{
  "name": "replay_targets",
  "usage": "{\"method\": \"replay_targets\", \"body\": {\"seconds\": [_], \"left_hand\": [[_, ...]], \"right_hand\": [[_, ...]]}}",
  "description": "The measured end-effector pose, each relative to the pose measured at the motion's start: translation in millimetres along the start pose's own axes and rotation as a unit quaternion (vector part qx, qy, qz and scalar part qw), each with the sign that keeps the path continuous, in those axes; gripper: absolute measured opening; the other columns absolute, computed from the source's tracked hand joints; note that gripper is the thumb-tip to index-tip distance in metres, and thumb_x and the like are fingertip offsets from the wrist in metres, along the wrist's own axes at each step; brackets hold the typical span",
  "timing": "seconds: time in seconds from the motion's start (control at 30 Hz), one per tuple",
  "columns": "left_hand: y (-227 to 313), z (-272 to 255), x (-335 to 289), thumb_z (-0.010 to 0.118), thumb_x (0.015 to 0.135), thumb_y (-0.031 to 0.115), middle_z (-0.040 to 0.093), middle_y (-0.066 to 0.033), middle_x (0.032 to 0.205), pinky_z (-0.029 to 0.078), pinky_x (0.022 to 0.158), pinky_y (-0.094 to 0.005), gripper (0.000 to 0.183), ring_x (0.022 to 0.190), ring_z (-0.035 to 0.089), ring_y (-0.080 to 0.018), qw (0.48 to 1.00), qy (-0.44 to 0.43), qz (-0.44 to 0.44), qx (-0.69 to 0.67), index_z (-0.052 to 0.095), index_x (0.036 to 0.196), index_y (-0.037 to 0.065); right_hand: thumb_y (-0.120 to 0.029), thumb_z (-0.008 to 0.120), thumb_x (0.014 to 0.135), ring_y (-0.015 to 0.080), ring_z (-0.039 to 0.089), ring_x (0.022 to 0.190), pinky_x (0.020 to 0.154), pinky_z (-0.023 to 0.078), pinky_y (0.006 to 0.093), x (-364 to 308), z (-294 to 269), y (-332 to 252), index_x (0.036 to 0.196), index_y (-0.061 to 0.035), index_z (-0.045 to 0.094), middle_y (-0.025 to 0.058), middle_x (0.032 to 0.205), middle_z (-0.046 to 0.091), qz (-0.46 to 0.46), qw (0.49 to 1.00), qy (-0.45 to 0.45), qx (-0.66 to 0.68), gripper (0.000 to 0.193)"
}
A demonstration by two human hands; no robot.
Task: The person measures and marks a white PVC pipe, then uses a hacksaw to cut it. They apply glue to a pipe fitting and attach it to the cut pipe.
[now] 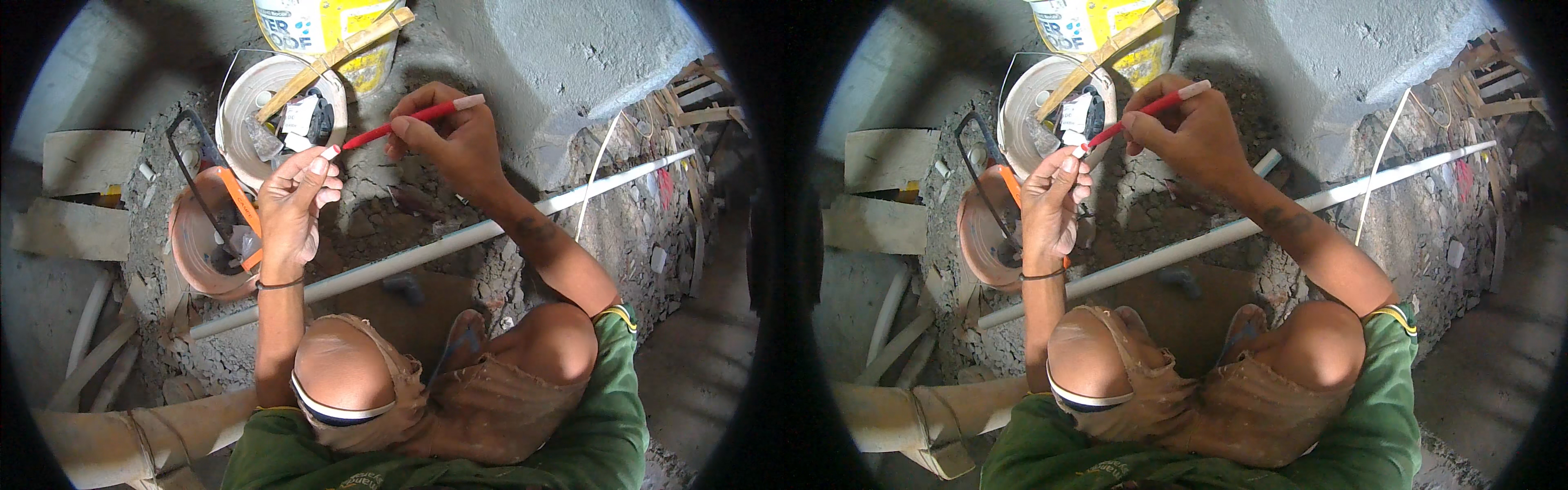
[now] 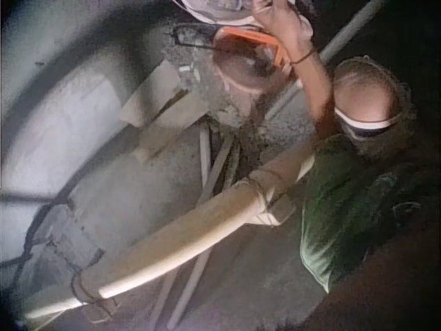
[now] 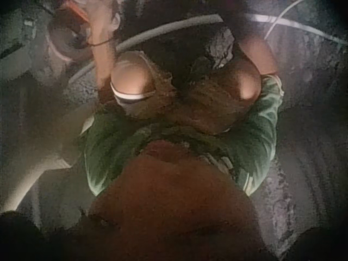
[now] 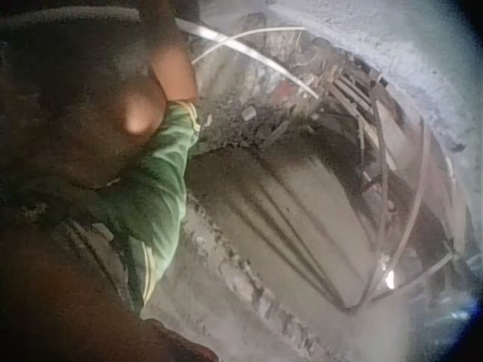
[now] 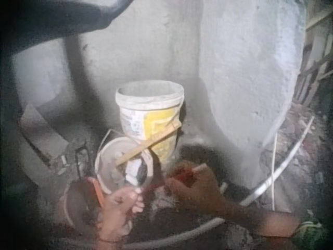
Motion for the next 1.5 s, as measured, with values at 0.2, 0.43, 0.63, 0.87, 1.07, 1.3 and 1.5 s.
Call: {"method": "replay_targets", "body": {"seconds": [0.2, 0.43, 0.63, 0.87, 1.07, 1.3, 1.5], "left_hand": [[-5, 7, -6, 0.072, 0.093, 0.014, 0.072, -0.0101, 0.091, 0.056, 0.064, -0.0240, 0.025, 0.073, 0.067, -0.0129, 0.999, -0.029, -0.018, 0.004, 0.069, 0.112, -0.003], [2, 16, -16, 0.070, 0.094, 0.010, 0.072, -0.0082, 0.092, 0.053, 0.065, -0.0237, 0.020, 0.074, 0.067, -0.0117, 0.971, -0.019, 0.133, 0.198, 0.070, 0.111, -0.001], [-1, -26, 4, 0.067, 0.097, 0.009, 0.070, -0.0049, 0.090, 0.051, 0.066, -0.0239, 0.017, 0.072, 0.062, -0.0088, 0.941, 0.105, 0.167, 0.275, 0.072, 0.110, -0.001], [44, -75, 33, 0.073, 0.088, 0.011, 0.071, -0.0078, 0.087, 0.051, 0.072, -0.0351, 0.019, 0.074, 0.066, -0.0241, 0.607, 0.272, 0.406, 0.627, 0.073, 0.106, 0.004], [13, -42, 130, 0.063, 0.092, 0.020, 0.072, -0.0173, 0.086, 0.053, 0.071, -0.0520, 0.027, 0.082, 0.070, -0.0378, 0.583, 0.101, 0.224, 0.774, 0.066, 0.118, 0.015], [-13, -29, 169, 0.055, 0.093, 0.014, 0.072, -0.0168, 0.086, 0.056, 0.067, -0.0498, 0.030, 0.078, 0.072, -0.0364, 0.487, -0.019, 0.244, 0.839, 0.062, 0.122, 0.018], [-28, -61, 180, 0.054, 0.094, 0.015, 0.072, -0.0151, 0.081, 0.057, 0.068, -0.0486, 0.029, 0.078, 0.073, -0.0337, 0.418, -0.004, 0.217, 0.882, 0.068, 0.119, 0.019]], "right_hand": [[-0.005, 0.066, 0.093, 0.0169, 0.070, 0.072, 0.067, 0.059, 0.0302, -3, 8, 8, 0.094, 0.0039, 0.063, 0.0106, 0.082, 0.069, 0.018, 0.998, -0.054, -0.027, 0.009], [-0.016, 0.071, 0.092, 0.0211, 0.072, 0.072, 0.072, 0.062, 0.0328, -26, 11, 65, 0.096, 0.0036, 0.066, 0.0126, 0.085, 0.070, 0.231, 0.946, 0.046, 0.221, 0.021], [-0.025, 0.072, 0.093, 0.0270, 0.072, 0.093, 0.088, 0.060, 0.0369, -41, 37, 101, 0.111, 0.0064, 0.062, 0.0190, 0.105, 0.069, 0.349, 0.895, -0.029, 0.278, 0.037], [-0.020, 0.068, 0.094, 0.0277, 0.071, 0.096, 0.090, 0.059, 0.0374, -66, 17, 134, 0.121, 0.0093, 0.058, 0.0225, 0.110, 0.069, 0.413, 0.879, -0.096, 0.220, 0.041], [-0.020, 0.066, 0.096, 0.0240, 0.072, 0.093, 0.085, 0.060, 0.0361, -77, -17, 131, 0.122, 0.0044, 0.060, 0.0186, 0.109, 0.070, 0.415, 0.891, -0.067, 0.173, 0.037], [-0.022, 0.064, 0.098, 0.0182, 0.072, 0.086, 0.083, 0.060, 0.0334, -88, -54, 122, 0.120, -0.0005, 0.063, 0.0126, 0.104, 0.072, 0.396, 0.904, -0.001, 0.164, 0.031], [-0.022, 0.065, 0.097, 0.0200, 0.073, 0.087, 0.083, 0.059, 0.0339, -95, -29, 115, 0.117, -0.0017, 0.063, 0.0136, 0.107, 0.071, 0.408, 0.899, -0.055, 0.150, 0.029]]}}
Point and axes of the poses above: each hand's wrist, its own x-axis towards the middle knuckle, its own z-axis out of the palm, y = z × x, the point moved 7 cm from there along x, towards the middle knuckle
